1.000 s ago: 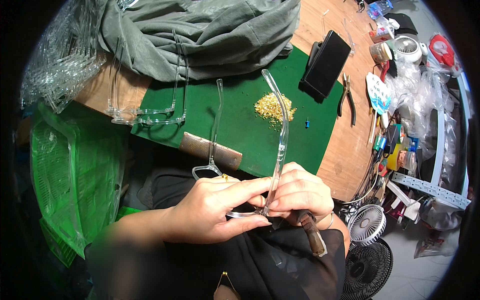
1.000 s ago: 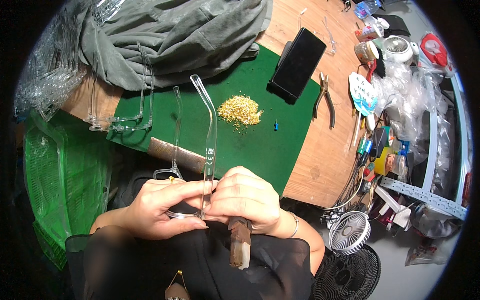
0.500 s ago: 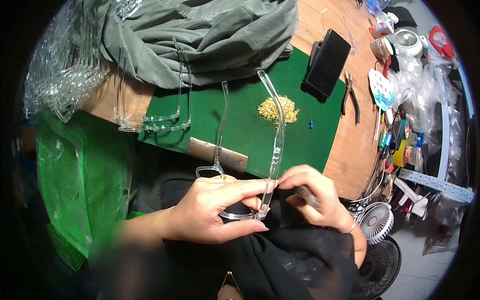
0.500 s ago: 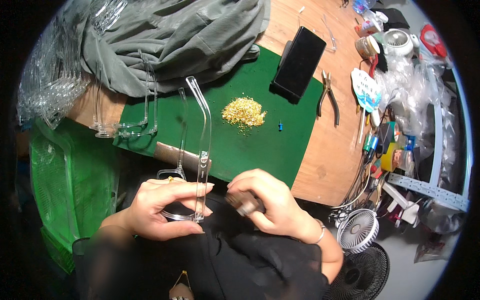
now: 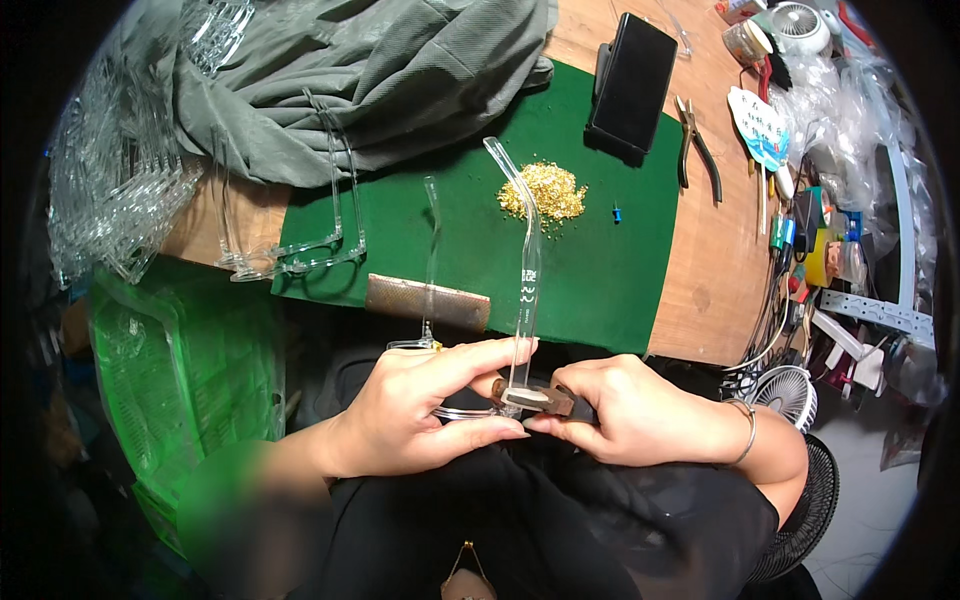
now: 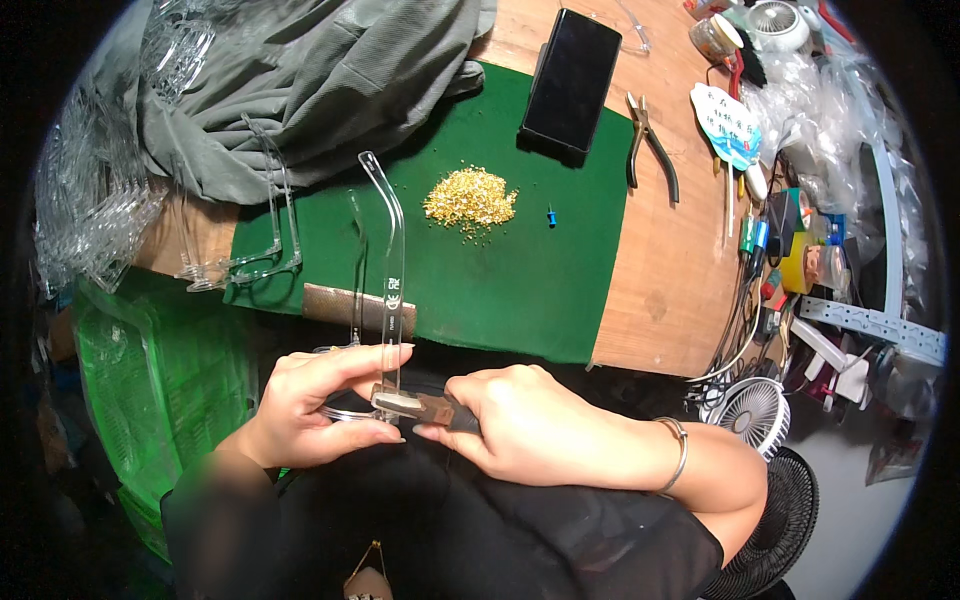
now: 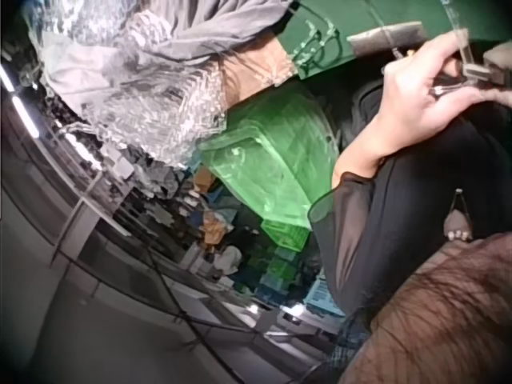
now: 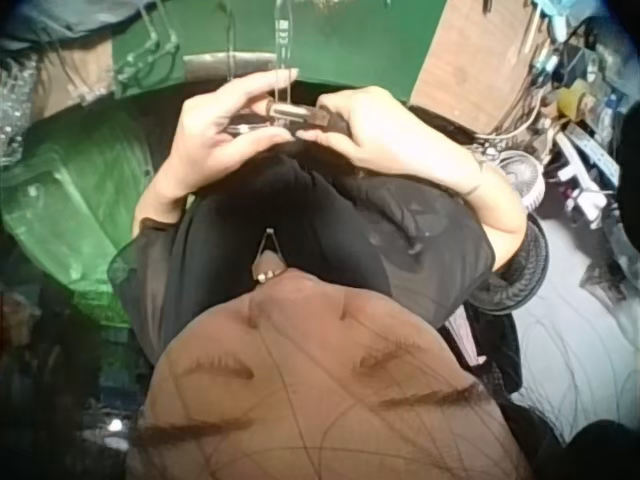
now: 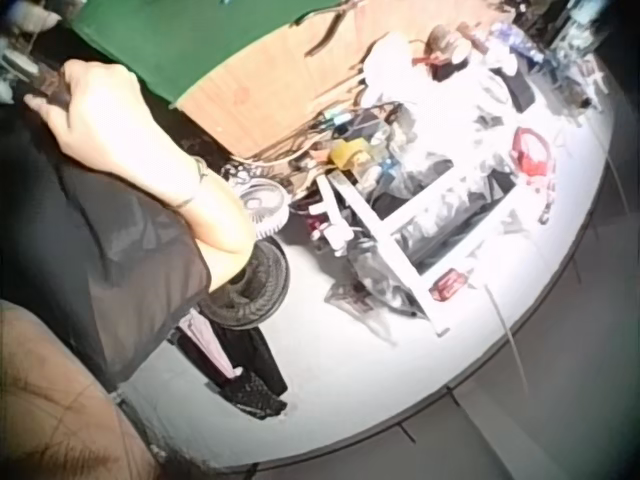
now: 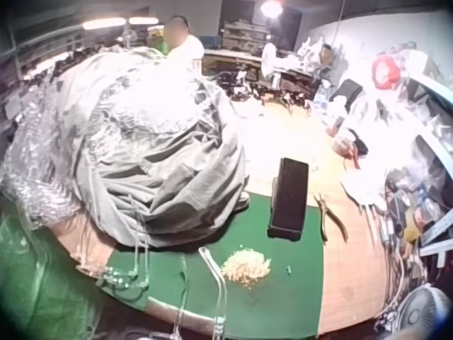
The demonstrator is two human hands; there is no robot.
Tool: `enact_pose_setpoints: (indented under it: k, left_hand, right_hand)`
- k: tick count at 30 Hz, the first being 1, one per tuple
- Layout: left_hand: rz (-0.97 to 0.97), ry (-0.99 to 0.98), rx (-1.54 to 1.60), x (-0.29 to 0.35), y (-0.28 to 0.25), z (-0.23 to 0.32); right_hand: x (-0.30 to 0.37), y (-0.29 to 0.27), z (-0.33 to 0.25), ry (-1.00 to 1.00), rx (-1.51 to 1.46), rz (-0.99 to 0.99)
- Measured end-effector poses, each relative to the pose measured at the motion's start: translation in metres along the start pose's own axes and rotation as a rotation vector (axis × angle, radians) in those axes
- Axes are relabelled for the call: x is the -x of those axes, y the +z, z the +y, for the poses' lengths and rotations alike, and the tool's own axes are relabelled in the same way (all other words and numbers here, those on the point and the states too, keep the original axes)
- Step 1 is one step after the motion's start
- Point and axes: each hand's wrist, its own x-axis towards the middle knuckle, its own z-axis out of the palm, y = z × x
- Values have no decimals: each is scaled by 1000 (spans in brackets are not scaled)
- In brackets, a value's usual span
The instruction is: The person uses pliers to adjust the frame and arms of a pair of clear eyeglasses. They repeatedly grip and bend the metal parts of the glasses while holding the frame in their other hand.
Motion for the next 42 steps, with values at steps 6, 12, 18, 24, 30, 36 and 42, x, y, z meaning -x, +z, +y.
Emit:
enact_pose_setpoints:
  k: [6, 12, 18, 24, 30, 36, 42]
  left_hand:
    - [-26, -75, 29, -2, -2, 1]
    - [19, -150, 182, -4, -4, 0]
    - [93, -93, 339, -1, -6, 1]
    - [335, -9, 607, 5, 1, -4]
    - [244, 86, 465, 9, -6, -11]
    - [150, 64, 329, -4, 5, -7]
    - [209, 87, 78, -11, 4, -6]
  right_hand:
    - [-4, -7, 1, 68, 7, -39]
    - [-8, -25, 11, 73, -38, -67]
    - [-28, 13, 80, -31, 229, 461]
    - [-55, -14, 101, -15, 308, 740]
    - [-70, -5, 115, -16, 476, 803]
    - [-75, -6, 113, 28, 536, 773]
    - [-47, -9, 71, -72, -61, 681]
